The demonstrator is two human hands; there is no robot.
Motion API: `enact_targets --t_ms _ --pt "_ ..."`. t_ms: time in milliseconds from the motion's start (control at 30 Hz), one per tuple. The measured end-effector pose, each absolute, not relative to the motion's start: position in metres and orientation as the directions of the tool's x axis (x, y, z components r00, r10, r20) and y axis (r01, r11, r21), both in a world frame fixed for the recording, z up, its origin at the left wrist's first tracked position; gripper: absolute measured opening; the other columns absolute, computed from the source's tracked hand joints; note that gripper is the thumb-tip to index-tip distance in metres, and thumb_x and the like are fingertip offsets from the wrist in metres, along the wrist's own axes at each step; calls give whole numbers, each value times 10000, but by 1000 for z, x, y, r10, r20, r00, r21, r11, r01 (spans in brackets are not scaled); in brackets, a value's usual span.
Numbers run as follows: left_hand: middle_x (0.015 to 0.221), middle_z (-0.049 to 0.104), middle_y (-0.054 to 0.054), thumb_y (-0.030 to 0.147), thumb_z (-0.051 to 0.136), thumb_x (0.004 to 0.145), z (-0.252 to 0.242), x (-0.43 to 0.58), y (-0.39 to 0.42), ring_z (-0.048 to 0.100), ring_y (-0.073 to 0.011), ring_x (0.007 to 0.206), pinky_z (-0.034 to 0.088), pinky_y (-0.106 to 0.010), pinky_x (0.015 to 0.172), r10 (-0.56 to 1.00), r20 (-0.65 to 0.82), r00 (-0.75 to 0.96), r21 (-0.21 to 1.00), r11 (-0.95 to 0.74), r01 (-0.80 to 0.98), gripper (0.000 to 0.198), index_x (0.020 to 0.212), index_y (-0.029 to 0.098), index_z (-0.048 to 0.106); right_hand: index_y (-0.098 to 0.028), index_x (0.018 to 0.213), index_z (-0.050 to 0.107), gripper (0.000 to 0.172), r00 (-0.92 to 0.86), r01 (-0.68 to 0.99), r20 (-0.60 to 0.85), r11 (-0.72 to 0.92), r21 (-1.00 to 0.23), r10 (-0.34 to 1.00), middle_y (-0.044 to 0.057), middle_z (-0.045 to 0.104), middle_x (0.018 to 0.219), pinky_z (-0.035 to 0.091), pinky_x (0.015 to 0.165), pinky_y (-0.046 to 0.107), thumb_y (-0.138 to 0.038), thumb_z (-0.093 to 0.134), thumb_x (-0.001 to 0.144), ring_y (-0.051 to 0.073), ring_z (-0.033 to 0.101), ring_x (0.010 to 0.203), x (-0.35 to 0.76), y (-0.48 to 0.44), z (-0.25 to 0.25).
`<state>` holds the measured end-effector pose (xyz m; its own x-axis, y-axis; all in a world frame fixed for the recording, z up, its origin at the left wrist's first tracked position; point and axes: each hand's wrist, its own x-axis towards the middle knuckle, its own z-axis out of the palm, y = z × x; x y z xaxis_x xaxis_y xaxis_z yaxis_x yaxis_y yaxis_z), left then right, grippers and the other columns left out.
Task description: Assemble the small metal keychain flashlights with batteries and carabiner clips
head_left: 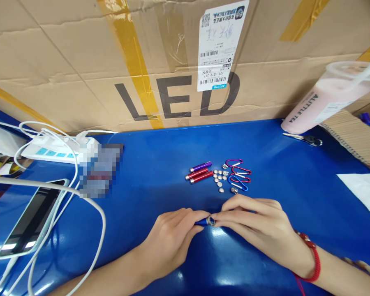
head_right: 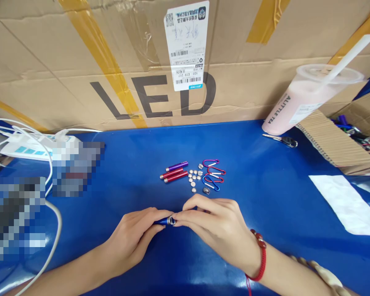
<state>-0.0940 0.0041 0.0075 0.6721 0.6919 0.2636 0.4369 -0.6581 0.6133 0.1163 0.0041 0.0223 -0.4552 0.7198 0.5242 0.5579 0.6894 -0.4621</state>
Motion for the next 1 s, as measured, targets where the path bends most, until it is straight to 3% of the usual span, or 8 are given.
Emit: enact_targets --t_ms 1000 --pt "729 585 -22 157 375 890 10 -94 4 519 -103 599 420 -207 540 657 340 673 576 -711 403 266 1141 140 461 -239 839 655 190 -467 518 549 718 -465 693 -25 611 761 369 479 164 -130 500 843 26 493 524 119 2 23"
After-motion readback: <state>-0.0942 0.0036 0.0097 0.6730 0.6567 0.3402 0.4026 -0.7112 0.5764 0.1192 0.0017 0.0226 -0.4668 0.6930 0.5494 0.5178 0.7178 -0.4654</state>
